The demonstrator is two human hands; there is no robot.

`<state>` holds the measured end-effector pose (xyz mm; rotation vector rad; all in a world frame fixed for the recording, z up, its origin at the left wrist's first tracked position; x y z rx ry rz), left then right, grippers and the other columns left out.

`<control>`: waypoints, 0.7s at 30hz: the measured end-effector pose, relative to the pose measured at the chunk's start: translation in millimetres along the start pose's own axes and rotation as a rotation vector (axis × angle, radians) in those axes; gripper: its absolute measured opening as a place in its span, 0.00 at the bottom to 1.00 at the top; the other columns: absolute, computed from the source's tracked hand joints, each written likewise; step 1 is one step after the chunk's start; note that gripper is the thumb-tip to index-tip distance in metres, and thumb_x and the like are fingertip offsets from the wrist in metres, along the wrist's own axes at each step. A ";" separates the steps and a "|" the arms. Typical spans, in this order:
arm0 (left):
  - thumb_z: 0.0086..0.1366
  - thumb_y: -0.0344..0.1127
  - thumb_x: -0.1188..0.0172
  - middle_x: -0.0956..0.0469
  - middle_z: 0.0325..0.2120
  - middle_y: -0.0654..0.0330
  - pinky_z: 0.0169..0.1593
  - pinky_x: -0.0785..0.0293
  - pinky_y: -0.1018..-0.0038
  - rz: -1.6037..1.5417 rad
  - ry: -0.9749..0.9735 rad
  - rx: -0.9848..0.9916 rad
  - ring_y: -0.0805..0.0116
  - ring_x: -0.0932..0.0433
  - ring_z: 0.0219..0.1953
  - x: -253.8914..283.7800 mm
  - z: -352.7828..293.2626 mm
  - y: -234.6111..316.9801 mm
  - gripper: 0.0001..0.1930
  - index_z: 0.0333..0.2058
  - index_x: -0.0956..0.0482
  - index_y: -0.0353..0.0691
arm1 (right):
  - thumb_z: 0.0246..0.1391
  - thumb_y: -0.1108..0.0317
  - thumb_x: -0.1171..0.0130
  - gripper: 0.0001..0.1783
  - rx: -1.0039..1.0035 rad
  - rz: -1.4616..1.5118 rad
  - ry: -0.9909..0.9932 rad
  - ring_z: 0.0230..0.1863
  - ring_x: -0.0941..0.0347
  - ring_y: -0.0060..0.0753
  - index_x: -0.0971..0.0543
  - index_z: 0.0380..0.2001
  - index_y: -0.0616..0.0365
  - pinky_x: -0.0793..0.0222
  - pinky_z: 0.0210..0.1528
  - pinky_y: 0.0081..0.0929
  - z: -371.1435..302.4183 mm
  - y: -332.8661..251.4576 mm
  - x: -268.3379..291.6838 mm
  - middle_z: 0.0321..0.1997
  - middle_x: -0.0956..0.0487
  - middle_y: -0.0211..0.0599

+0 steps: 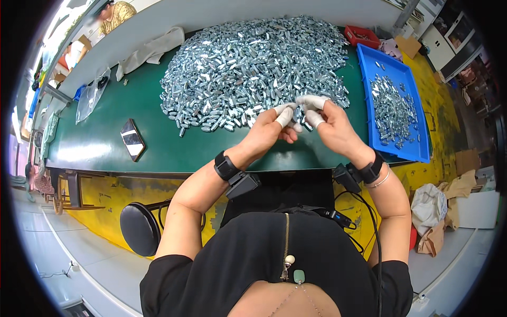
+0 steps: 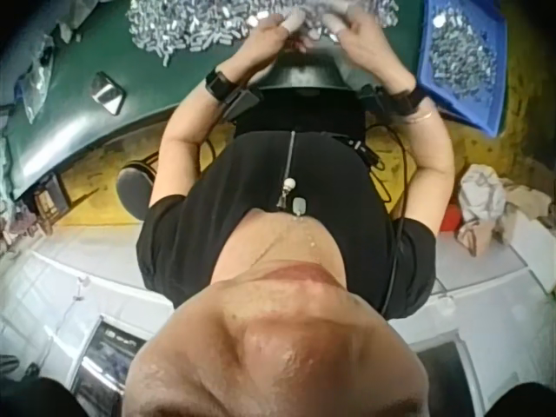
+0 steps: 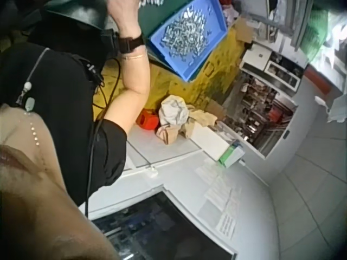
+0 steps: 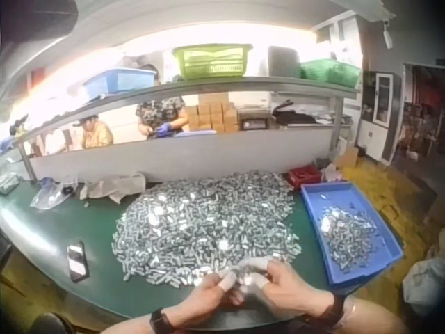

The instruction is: Assembling small white plastic components at a manual workstation.

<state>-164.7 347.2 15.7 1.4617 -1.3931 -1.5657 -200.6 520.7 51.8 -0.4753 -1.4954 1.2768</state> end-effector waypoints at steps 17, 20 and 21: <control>0.61 0.33 0.45 0.25 0.35 0.63 0.37 0.29 0.78 0.153 -0.065 -0.254 0.75 0.26 0.33 -15.5 -10.0 14.2 0.23 0.55 0.36 0.38 | 0.45 0.79 0.42 0.09 0.107 0.091 0.074 0.30 0.26 0.19 0.24 0.33 0.63 0.30 0.34 0.19 -11.8 -32.5 4.3 0.27 0.22 0.32; 0.60 0.29 0.44 0.25 0.36 0.63 0.38 0.29 0.77 0.150 -0.037 -0.279 0.74 0.26 0.35 -14.9 -12.5 12.6 0.24 0.55 0.36 0.38 | 0.45 0.79 0.42 0.09 0.104 0.088 0.043 0.30 0.26 0.19 0.24 0.33 0.63 0.30 0.34 0.19 -11.1 -38.9 5.1 0.28 0.22 0.32; 0.60 0.29 0.44 0.25 0.36 0.63 0.38 0.29 0.77 0.151 -0.036 -0.279 0.74 0.26 0.35 -15.0 -13.3 12.4 0.24 0.55 0.36 0.38 | 0.45 0.79 0.42 0.09 0.102 0.087 0.028 0.30 0.26 0.19 0.24 0.33 0.63 0.30 0.34 0.19 -10.8 -40.0 5.1 0.28 0.22 0.33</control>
Point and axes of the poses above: each hand's wrist, its own z-axis towards the middle knuckle, its own x-axis out of the back of the hand, y = z × x, the point moved 1 cm from there along z, towards the middle knuckle
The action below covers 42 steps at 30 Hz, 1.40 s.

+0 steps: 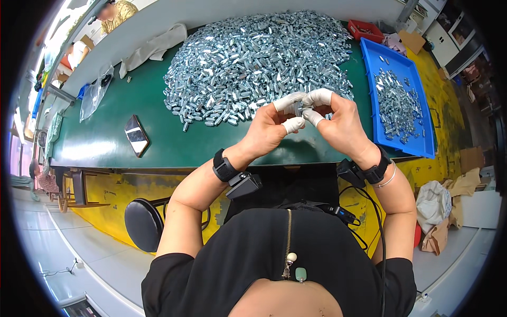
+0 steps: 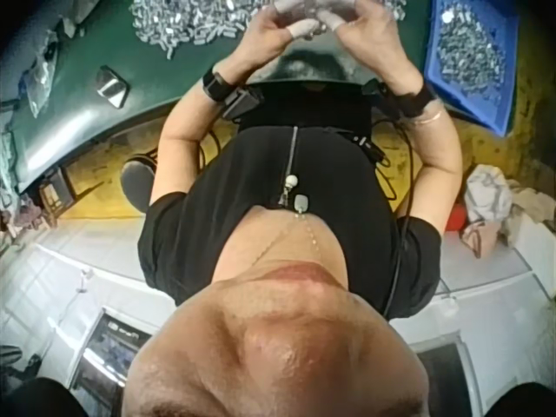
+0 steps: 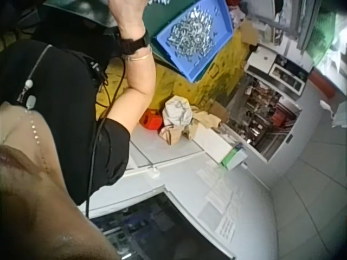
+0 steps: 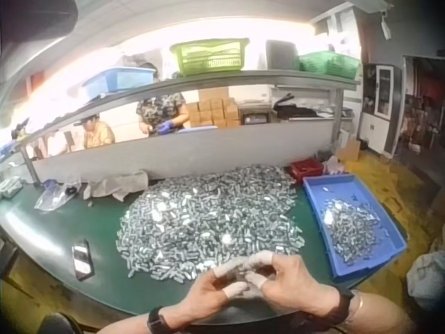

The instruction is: Assembling small white plastic components at a manual workstation.

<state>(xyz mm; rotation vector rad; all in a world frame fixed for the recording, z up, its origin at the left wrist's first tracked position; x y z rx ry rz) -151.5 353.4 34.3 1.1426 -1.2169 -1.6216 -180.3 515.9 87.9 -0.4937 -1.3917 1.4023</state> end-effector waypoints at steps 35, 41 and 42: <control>0.66 0.48 0.53 0.24 0.27 0.58 0.30 0.28 0.80 -0.409 -0.162 0.213 0.76 0.26 0.23 8.8 -3.4 9.7 0.24 0.52 0.35 0.36 | 0.41 0.83 0.42 0.09 0.348 -0.212 -0.008 0.33 0.24 0.31 0.24 0.30 0.62 0.30 0.36 0.23 3.1 -3.0 3.3 0.31 0.21 0.39; 0.64 0.56 0.57 0.25 0.28 0.58 0.30 0.29 0.79 -0.131 -0.073 0.108 0.72 0.26 0.25 0.1 -2.4 17.3 0.28 0.46 0.32 0.33 | 0.40 0.84 0.43 0.11 0.360 -0.218 -0.013 0.33 0.24 0.37 0.23 0.29 0.61 0.29 0.35 0.26 4.2 1.7 5.7 0.32 0.22 0.40; 0.64 0.57 0.57 0.25 0.28 0.58 0.30 0.29 0.79 -0.155 -0.093 0.126 0.72 0.26 0.25 1.3 -2.3 16.6 0.28 0.45 0.31 0.33 | 0.39 0.84 0.42 0.11 0.405 -0.250 -0.017 0.32 0.25 0.38 0.23 0.29 0.61 0.29 0.34 0.26 4.5 0.7 5.8 0.32 0.22 0.39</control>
Point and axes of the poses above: each hand's wrist, its own z-axis towards the middle knuckle, its own x-axis out of the back of the hand, y = z × x, the point moved 1 cm from there along z, towards the middle knuckle
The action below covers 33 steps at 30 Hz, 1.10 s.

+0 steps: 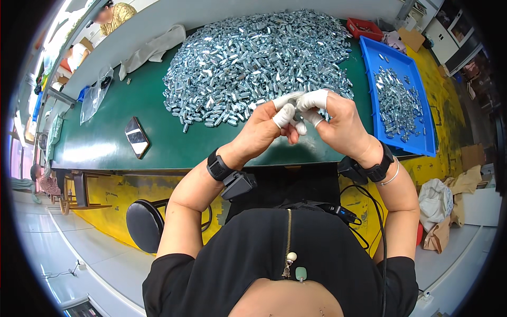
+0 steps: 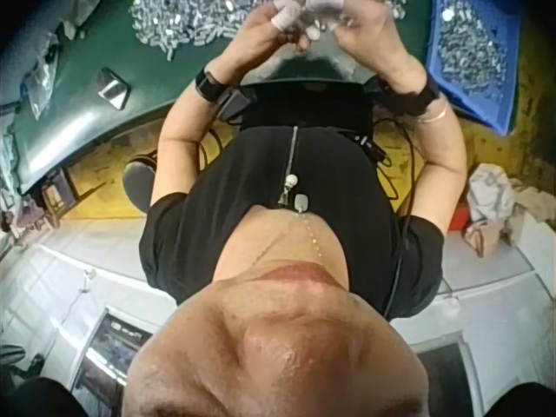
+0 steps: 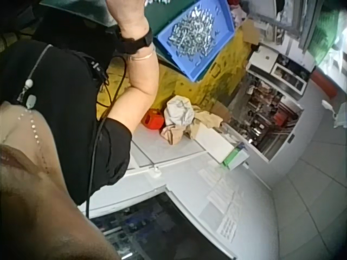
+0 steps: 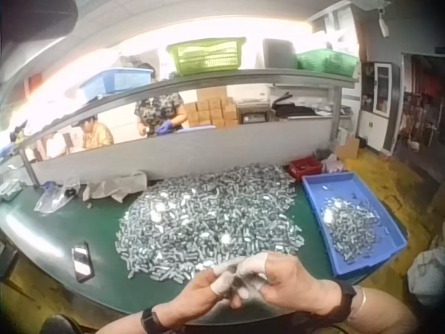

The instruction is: Assembling small white plastic components at a manual workstation.

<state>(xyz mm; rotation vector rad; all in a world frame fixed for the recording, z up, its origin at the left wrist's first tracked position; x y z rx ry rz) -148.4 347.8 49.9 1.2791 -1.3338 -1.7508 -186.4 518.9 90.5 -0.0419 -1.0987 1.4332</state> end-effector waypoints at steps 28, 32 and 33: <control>0.65 0.37 0.49 0.27 0.36 0.62 0.37 0.32 0.79 0.235 -0.007 -0.250 0.76 0.30 0.32 2.0 -0.9 2.2 0.24 0.57 0.40 0.36 | 0.54 0.73 0.45 0.05 -0.233 0.313 0.007 0.28 0.28 0.19 0.28 0.33 0.63 0.31 0.32 0.19 -1.5 -4.9 -7.9 0.26 0.25 0.31; 0.65 0.35 0.49 0.28 0.36 0.62 0.37 0.32 0.79 0.303 0.052 -0.340 0.76 0.30 0.32 -7.0 -0.6 0.5 0.24 0.57 0.40 0.36 | 0.55 0.73 0.46 0.05 -0.208 0.332 0.035 0.29 0.29 0.18 0.29 0.32 0.63 0.32 0.32 0.19 -4.0 -3.1 -9.6 0.26 0.26 0.29; 0.65 0.35 0.49 0.28 0.36 0.62 0.37 0.32 0.78 0.322 0.082 -0.380 0.76 0.31 0.32 -8.4 -0.5 0.6 0.23 0.57 0.40 0.36 | 0.55 0.73 0.46 0.05 -0.222 0.352 0.051 0.29 0.29 0.18 0.30 0.31 0.62 0.32 0.33 0.18 -5.4 -0.9 -11.4 0.25 0.27 0.29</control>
Point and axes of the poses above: each hand's wrist, its own z-axis towards the middle knuckle, its own x-axis out of the back of the hand, y = z × x, the point moved 1 cm from there along z, towards the middle knuckle
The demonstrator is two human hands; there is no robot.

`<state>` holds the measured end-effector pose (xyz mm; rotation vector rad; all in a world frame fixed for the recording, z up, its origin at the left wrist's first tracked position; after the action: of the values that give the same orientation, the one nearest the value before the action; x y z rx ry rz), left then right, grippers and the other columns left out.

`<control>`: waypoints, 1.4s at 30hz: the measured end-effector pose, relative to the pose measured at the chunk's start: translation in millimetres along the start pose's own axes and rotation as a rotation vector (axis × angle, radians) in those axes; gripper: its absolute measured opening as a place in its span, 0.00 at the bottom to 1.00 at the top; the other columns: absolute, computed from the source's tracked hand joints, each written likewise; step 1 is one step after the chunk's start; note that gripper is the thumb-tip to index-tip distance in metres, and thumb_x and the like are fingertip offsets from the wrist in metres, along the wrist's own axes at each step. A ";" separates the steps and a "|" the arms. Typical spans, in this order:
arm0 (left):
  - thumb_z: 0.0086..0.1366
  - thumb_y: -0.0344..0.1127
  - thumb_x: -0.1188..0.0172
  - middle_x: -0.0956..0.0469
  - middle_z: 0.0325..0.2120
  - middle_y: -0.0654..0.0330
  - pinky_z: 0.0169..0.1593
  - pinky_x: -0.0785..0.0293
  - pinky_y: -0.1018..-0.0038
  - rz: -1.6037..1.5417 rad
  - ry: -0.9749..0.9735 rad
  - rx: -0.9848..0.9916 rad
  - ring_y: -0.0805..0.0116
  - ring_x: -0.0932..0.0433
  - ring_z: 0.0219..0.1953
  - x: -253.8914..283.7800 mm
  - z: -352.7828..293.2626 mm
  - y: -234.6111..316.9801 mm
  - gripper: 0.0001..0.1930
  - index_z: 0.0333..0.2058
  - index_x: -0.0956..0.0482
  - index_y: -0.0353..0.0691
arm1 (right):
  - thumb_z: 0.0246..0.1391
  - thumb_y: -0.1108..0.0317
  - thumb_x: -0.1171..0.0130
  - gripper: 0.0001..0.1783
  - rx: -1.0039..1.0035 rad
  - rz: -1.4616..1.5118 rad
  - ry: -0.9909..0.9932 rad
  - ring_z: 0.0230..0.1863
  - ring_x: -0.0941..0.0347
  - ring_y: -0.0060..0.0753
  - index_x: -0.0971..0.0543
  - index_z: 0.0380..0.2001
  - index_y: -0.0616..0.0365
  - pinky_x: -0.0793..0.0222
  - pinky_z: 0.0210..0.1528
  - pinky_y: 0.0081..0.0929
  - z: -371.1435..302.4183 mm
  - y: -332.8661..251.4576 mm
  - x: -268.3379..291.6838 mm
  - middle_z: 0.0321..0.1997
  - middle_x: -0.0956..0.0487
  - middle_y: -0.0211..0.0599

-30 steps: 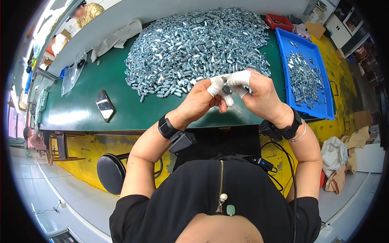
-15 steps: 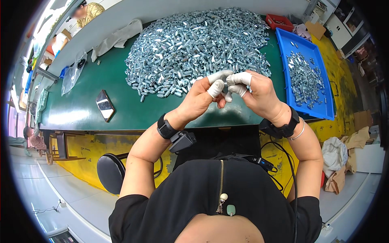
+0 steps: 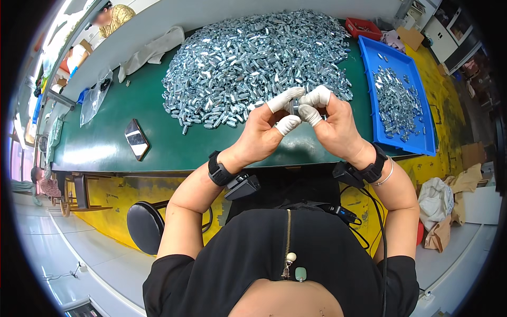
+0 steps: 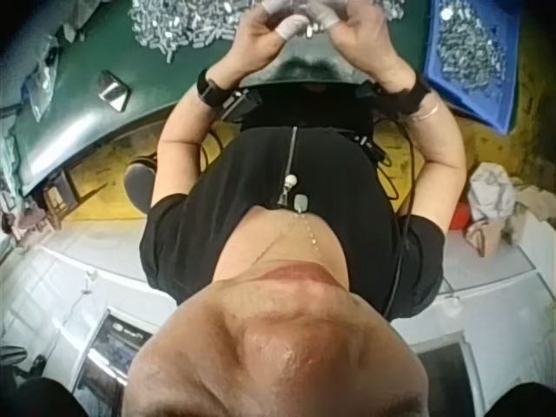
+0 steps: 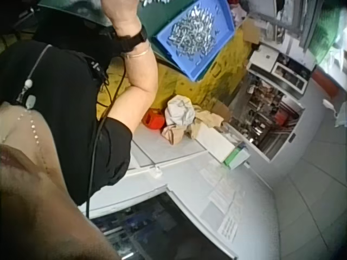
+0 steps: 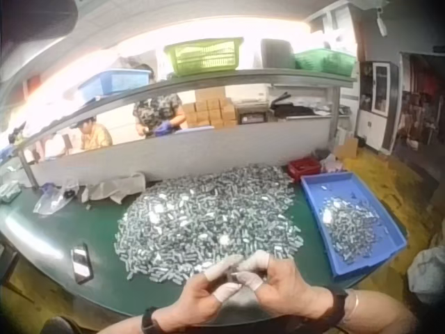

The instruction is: Assembling small white plastic components at a manual workstation.

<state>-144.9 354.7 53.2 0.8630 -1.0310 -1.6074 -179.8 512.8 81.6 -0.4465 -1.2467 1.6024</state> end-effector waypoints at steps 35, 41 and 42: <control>0.60 0.28 0.45 0.24 0.37 0.58 0.38 0.29 0.79 -0.162 0.188 0.576 0.74 0.26 0.34 35.6 -16.3 -23.5 0.22 0.53 0.36 0.38 | 0.47 0.69 0.43 0.11 -0.293 -0.819 -0.102 0.33 0.26 0.48 0.25 0.35 0.60 0.32 0.37 0.36 -11.6 88.9 45.1 0.28 0.23 0.47; 0.63 0.31 0.48 0.25 0.36 0.57 0.37 0.29 0.79 -0.173 0.118 0.547 0.75 0.27 0.32 32.7 -17.3 -27.1 0.20 0.53 0.36 0.38 | 0.44 0.72 0.43 0.14 -0.266 -0.839 -0.090 0.32 0.25 0.46 0.25 0.39 0.58 0.30 0.38 0.32 -13.1 107.5 39.6 0.29 0.23 0.47; 0.64 0.34 0.49 0.25 0.36 0.57 0.36 0.29 0.79 -0.206 0.112 0.565 0.75 0.27 0.31 32.7 -17.8 -28.9 0.19 0.53 0.35 0.37 | 0.44 0.72 0.43 0.14 -0.269 -0.836 -0.089 0.32 0.25 0.46 0.25 0.39 0.58 0.30 0.38 0.32 -14.1 105.9 37.2 0.29 0.23 0.47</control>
<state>-147.4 323.4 18.2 1.4593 -1.3776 -1.4259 -235.5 557.2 -6.3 0.0101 -1.4610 0.7549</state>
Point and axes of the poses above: each hand's wrist, its own z-axis towards the middle knuckle, its own x-axis out of the back of the hand, y = z × x, the point moved 1 cm from there along z, towards the middle knuckle
